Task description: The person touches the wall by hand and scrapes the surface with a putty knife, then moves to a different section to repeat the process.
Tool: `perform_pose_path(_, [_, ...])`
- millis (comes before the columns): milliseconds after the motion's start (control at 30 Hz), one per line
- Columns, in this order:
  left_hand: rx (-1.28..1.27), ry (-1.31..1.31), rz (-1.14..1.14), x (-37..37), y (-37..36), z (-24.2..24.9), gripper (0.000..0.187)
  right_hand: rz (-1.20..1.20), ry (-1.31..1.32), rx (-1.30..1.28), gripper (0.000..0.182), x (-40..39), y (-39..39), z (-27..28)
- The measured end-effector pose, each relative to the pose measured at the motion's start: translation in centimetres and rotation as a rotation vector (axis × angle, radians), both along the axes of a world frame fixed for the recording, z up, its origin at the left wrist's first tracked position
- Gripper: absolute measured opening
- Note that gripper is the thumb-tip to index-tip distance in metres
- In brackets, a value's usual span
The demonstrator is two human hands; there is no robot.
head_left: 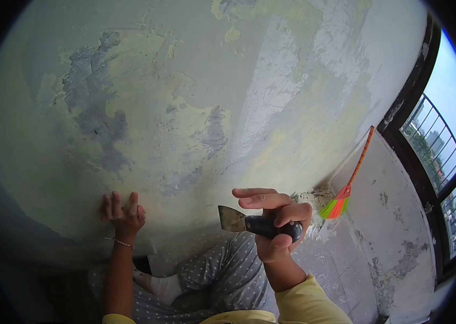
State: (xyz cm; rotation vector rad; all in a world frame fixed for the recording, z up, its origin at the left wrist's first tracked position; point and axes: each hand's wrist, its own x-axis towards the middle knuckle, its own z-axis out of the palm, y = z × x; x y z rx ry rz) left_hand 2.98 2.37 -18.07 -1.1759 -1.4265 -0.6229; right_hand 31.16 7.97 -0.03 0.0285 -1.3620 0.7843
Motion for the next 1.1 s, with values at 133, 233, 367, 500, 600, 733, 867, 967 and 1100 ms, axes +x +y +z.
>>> perform_pose_path(133, [0.002, -0.030, -0.009, -0.3, 0.1, -0.5, 0.037, 0.430, 0.121, -0.124, 0.035, 2.4, 0.4, -1.1])
perform_pose_path(233, [0.000, 0.013, -0.006, -0.1, -0.1, 0.1, 0.039, 0.342, -0.246, 0.509, 0.036, 1.9, -0.1, 0.6])
perform_pose_path(367, [-0.006, -0.003, -0.006, -0.2, -0.1, -0.5, 0.038, 0.229, -0.342, 0.911, 0.048, -0.7, -2.6, -0.5])
perform_pose_path(500, [-0.016, 0.010, 0.003, -0.2, -0.1, -0.3, 0.040, -0.053, -0.460, 1.038, 0.045, -3.6, 3.1, -0.7])
perform_pose_path(600, [-0.012, 0.028, 0.020, 0.0, -0.1, 0.1, 0.041, -0.066, -0.436, 1.070, 0.044, -3.8, 2.4, -1.2])
perform_pose_path(733, [0.018, -0.013, -0.028, -0.5, 0.4, -0.9, 0.040, -0.033, -0.291, 1.035, 0.042, -3.0, -0.2, -0.3])
perform_pose_path(867, [-0.007, -0.007, 0.010, -0.1, -0.2, -0.6, 0.040, -0.265, -0.391, 1.002, 0.041, -4.9, 3.1, -1.4])
perform_pose_path(967, [0.000, -0.003, 0.009, -0.5, 0.0, -0.9, 0.041, -0.274, -0.300, 0.881, 0.038, -5.2, 1.8, -1.4])
perform_pose_path(1100, [-0.035, -0.003, -0.012, -0.3, -0.2, -0.7, 0.041, -0.211, -0.176, 0.917, 0.031, -4.7, 0.1, -0.1])
